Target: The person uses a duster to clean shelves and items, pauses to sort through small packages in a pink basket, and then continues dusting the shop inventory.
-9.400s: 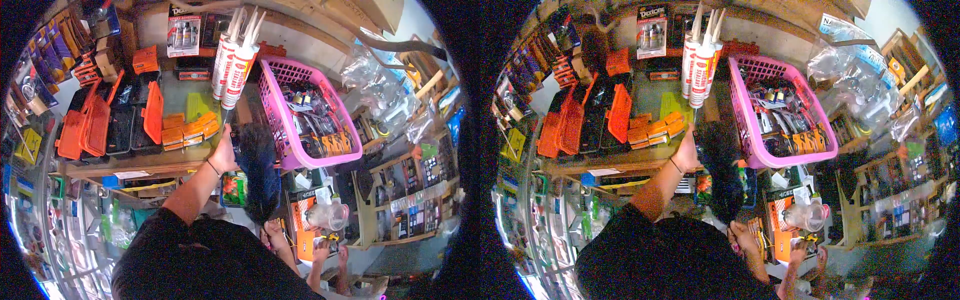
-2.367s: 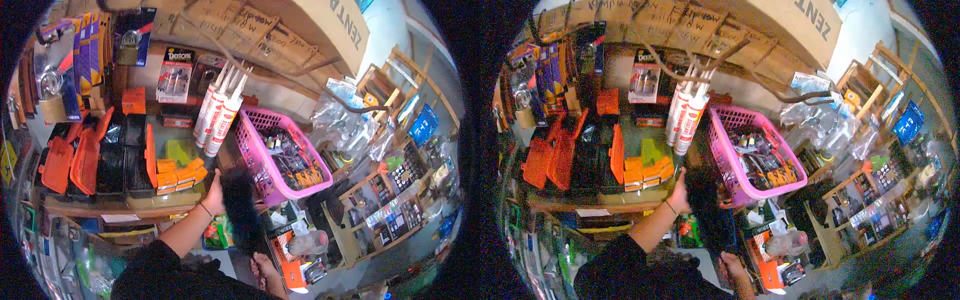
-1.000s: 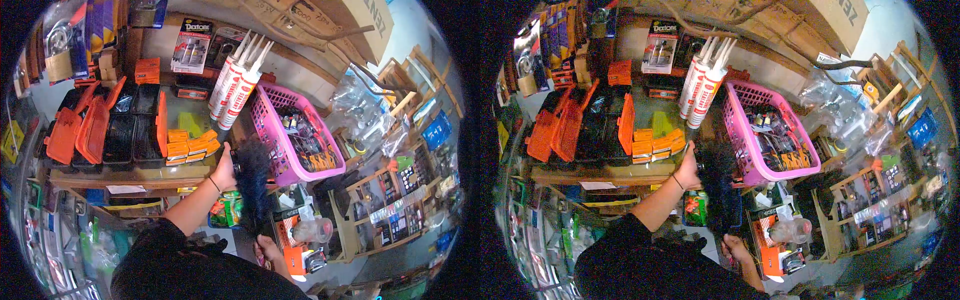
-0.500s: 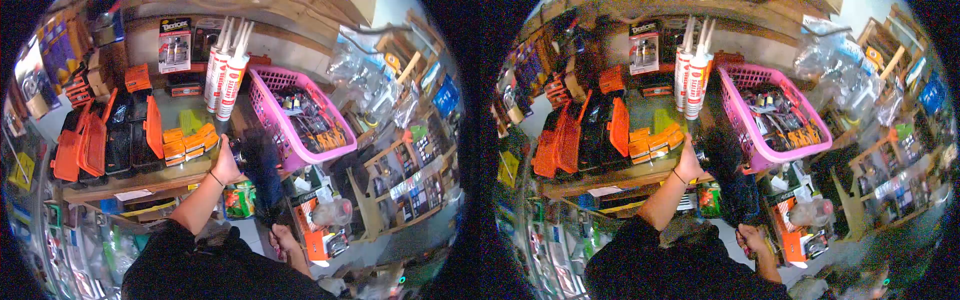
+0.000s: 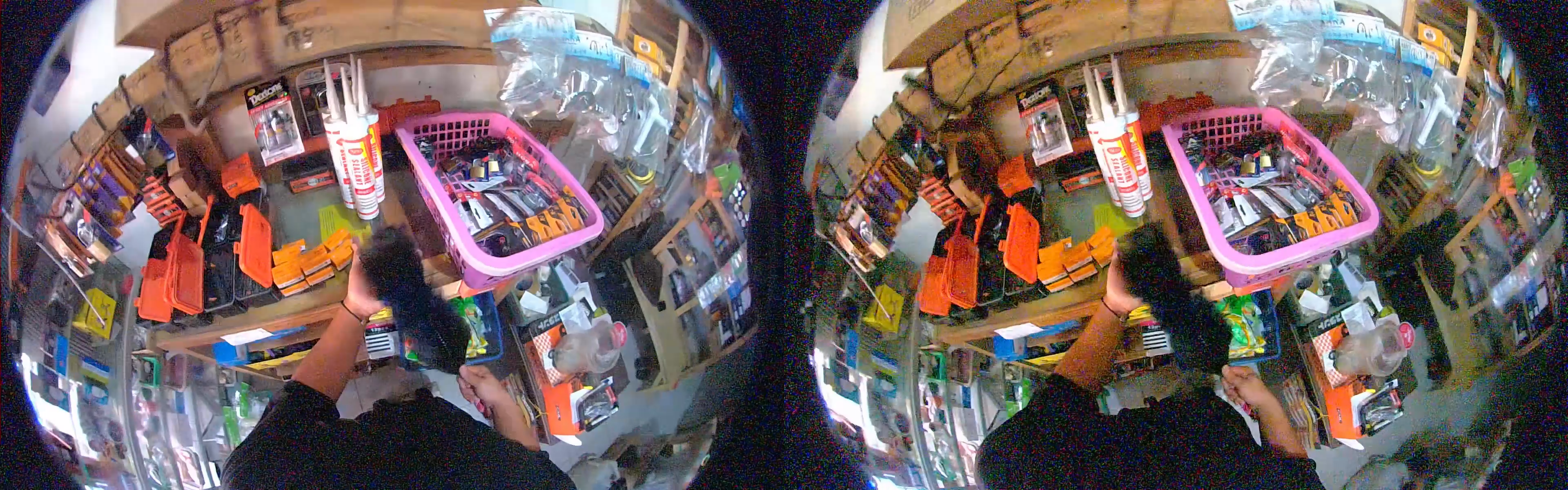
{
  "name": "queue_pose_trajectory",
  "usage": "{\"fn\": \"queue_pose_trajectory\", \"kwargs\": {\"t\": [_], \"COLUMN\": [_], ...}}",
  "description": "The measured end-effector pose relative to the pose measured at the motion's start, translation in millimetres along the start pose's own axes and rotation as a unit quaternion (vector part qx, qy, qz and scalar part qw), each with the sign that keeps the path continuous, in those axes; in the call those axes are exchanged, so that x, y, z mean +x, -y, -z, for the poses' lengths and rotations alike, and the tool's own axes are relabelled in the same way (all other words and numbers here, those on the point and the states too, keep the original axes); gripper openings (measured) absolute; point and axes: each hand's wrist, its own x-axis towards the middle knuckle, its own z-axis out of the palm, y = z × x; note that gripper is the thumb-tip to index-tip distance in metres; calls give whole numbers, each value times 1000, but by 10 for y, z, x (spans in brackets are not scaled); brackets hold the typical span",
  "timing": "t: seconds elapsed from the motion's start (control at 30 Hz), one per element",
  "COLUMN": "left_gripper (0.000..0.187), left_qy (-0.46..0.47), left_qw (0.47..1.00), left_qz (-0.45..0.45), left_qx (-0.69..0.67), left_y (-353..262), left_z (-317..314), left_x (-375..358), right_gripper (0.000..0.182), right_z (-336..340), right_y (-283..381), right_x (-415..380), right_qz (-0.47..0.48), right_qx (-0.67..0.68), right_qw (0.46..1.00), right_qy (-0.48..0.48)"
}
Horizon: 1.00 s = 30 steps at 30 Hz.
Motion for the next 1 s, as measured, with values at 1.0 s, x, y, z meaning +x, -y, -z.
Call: {"fn": "queue_pose_trajectory", "kwargs": {"t": [1.0], "left_gripper": [37], "left_qy": [-18], "left_qw": [937], "left_qz": [-127], "left_qx": [324], "left_y": [-102], "left_z": [324], "left_x": [57], "right_gripper": [31], "right_z": [360], "right_y": [84], "right_x": [368], "right_qz": [66], "right_qx": [-168], "right_qw": [953], "right_qy": [245]}}
